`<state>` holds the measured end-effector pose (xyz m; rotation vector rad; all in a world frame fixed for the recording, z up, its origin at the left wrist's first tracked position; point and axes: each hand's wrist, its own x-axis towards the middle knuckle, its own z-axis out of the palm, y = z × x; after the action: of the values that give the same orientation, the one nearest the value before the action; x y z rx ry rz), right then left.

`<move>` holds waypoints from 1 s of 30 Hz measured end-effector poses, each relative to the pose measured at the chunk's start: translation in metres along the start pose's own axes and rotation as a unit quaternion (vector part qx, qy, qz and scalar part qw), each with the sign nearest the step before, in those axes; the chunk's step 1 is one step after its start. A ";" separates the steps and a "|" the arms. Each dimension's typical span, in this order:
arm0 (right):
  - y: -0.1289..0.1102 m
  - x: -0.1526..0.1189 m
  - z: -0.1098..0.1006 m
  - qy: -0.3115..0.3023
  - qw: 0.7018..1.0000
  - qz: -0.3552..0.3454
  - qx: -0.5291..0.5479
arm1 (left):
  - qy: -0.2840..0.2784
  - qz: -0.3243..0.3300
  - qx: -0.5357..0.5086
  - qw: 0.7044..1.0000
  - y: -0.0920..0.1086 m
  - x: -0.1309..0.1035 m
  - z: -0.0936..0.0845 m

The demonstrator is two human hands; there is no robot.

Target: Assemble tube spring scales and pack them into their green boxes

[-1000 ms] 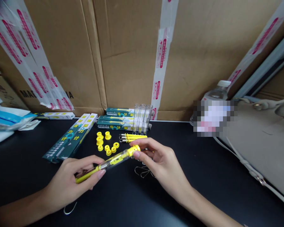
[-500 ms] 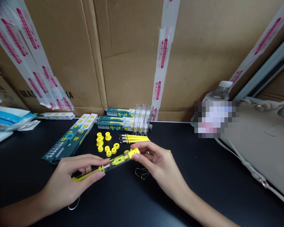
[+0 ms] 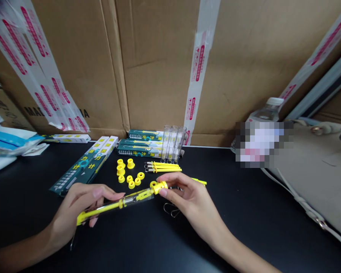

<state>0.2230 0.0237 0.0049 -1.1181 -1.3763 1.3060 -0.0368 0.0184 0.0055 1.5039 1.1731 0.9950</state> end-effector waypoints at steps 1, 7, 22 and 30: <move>0.000 -0.001 0.000 -0.001 1.000 -0.003 0.006 | 0.005 -0.008 -0.001 1.000 -0.001 0.001 0.000; 0.001 -0.003 0.003 -0.006 1.000 -0.005 0.017 | 0.007 -0.039 0.019 0.999 0.003 0.004 0.001; 0.002 -0.002 0.003 -0.006 1.000 -0.017 -0.001 | -0.043 -0.047 0.127 0.990 0.005 0.009 0.009; -0.003 -0.004 0.003 -0.015 1.000 -0.015 -0.015 | -0.059 -0.086 0.120 0.987 0.000 0.009 0.005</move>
<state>0.2207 0.0188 0.0076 -1.0982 -1.4329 1.2887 -0.0303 0.0259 0.0049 1.5936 1.3473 0.6583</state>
